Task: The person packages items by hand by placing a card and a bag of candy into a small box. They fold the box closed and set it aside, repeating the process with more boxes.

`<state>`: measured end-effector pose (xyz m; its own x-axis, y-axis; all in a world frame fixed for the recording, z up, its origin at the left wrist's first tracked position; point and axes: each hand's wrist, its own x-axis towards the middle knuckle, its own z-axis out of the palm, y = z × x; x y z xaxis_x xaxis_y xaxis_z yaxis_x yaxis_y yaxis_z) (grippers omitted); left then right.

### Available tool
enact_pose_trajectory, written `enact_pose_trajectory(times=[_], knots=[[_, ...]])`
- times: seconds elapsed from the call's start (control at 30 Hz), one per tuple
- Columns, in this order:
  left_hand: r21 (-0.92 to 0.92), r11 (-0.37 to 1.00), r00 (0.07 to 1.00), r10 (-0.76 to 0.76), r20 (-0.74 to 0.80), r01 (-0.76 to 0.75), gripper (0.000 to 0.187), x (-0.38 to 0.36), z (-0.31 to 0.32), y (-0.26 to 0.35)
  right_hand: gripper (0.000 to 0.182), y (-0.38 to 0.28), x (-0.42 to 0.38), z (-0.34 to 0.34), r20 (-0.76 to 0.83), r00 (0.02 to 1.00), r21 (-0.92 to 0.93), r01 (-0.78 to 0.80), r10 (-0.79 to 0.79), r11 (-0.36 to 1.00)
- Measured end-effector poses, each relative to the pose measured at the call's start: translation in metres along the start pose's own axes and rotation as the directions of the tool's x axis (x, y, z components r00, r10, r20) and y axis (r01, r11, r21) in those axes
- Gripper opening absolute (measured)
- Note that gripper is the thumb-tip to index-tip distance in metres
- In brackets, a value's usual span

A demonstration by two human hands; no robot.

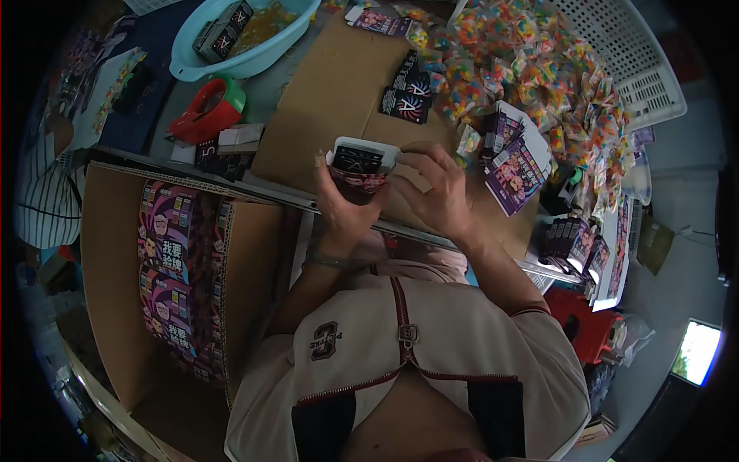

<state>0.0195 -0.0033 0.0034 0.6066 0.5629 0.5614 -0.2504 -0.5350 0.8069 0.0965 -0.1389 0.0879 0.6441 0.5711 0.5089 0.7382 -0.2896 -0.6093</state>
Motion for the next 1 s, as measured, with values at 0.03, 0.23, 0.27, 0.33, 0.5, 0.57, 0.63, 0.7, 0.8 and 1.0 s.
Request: enact_pose_trajectory(times=[0.03, 0.23, 0.27, 0.33, 0.5, 0.57, 0.63, 0.7, 0.8, 1.0], knots=[[-0.007, 1.000, 0.999, -0.011, 0.030, 0.011, 0.102, -0.001, 0.000, 0.000, 0.044, -0.001, -0.006, 0.006, -0.066, 0.997, 0.021, 0.030, -0.028, 0.999], [-0.062, 0.997, 0.996, -0.031, 0.084, 0.037, 0.096, -0.009, 0.002, 0.001, 0.045, 0.000, -0.018, 0.020, 0.050, 0.999, -0.168, 0.018, -0.010, 0.986], [-0.057, 0.998, 0.997, 0.022, 0.073, -0.018, 0.094, -0.005, 0.002, 0.004, 0.045, 0.002, -0.015, 0.017, 0.045, 0.999, -0.165, 0.014, -0.007, 0.986], [0.020, 0.993, 0.990, 0.112, 0.089, -0.114, 0.087, 0.001, -0.003, 0.006, 0.046, 0.006, -0.006, 0.009, 0.014, 0.990, -0.131, 0.138, -0.138, 0.982], [0.024, 0.946, 0.939, 0.317, 0.129, -0.323, 0.053, 0.017, -0.022, -0.002, 0.040, 0.013, -0.029, 0.017, -0.078, 0.986, 0.184, -0.129, 0.146, 0.974], [-0.007, 0.949, 0.938, 0.311, 0.153, -0.314, 0.027, 0.024, -0.034, 0.000, 0.038, 0.015, -0.039, 0.020, -0.039, 0.962, 0.250, -0.252, 0.270, 0.935], [-0.021, 0.950, 0.937, 0.311, 0.161, -0.312, 0.018, 0.033, -0.041, 0.004, 0.038, 0.016, -0.042, 0.020, -0.061, 0.998, 0.167, -0.016, 0.027, 0.986], [-0.202, 0.976, 0.957, 0.138, 0.256, -0.087, 0.019, 0.037, -0.045, 0.008, 0.037, 0.020, -0.033, 0.009, -0.064, 0.997, 0.098, 0.054, -0.048, 0.994], [-0.525, 0.754, 0.905, -0.218, 0.366, 0.394, 0.020, 0.041, -0.044, 0.021, 0.033, 0.013, -0.031, 0.001, -0.040, 0.999, 0.148, 0.020, -0.014, 0.989], [-0.351, 0.863, 0.841, -0.144, 0.521, 0.364, 0.017, 0.047, -0.057, 0.006, 0.023, 0.001, -0.022, -0.012, 0.124, 0.976, 0.331, -0.211, 0.179, 0.920]])
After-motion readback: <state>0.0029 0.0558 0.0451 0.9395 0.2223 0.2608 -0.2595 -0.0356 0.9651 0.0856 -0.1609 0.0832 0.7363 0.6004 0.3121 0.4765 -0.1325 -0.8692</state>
